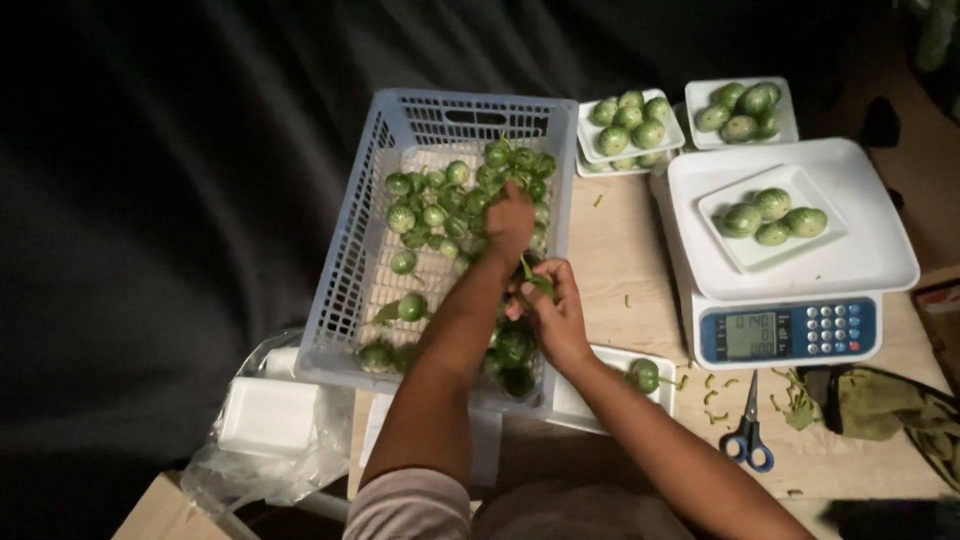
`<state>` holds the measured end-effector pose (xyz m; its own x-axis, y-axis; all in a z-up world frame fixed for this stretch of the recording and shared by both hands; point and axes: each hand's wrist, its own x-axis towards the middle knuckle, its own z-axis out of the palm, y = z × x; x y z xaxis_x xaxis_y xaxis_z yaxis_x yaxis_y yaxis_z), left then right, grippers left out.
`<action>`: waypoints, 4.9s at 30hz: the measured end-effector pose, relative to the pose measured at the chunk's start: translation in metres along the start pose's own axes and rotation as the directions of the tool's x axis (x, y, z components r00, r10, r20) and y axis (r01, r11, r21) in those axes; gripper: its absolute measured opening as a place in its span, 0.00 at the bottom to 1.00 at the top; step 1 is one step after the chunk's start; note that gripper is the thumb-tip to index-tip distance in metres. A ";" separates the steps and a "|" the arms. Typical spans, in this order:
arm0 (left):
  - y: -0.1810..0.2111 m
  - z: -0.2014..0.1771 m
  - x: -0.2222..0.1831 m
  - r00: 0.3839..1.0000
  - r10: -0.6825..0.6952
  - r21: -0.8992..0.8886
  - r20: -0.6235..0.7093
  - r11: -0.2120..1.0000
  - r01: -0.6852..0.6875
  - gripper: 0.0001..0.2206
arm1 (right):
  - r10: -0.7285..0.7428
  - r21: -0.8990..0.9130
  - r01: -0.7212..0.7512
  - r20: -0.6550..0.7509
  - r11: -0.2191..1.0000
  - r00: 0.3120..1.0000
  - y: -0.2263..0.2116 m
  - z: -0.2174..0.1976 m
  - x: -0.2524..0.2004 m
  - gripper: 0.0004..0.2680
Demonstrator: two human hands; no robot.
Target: Sorting small green eggplants, trimming their stems with scissors, and weighing them on a digital scale for packaging.
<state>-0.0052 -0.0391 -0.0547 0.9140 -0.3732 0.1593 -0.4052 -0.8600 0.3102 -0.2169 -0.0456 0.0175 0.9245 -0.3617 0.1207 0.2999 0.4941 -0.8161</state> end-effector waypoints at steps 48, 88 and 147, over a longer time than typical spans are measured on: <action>0.186 -0.050 -0.286 0.712 0.332 -0.657 0.618 -0.279 0.701 0.13 | 0.042 -0.790 -0.573 -0.595 -0.218 0.803 -0.114 -0.276 -0.219 0.15; 0.263 -0.005 -0.299 0.862 0.477 -0.833 0.170 0.536 -0.132 0.23 | 0.467 -0.182 -0.533 -0.307 0.826 0.829 -0.216 -0.259 -0.259 0.12; 0.313 -0.051 -0.136 0.960 0.278 -0.367 0.039 0.897 -0.245 0.18 | 0.335 -0.336 -0.537 -0.503 0.773 0.797 -0.158 -0.296 -0.262 0.09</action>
<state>-0.2574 -0.2398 0.0684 0.7652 -0.6110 0.2028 -0.5958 -0.5526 0.5828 -0.5760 -0.2630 -0.0530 0.7189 -0.5198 -0.4615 -0.3441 0.3107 -0.8860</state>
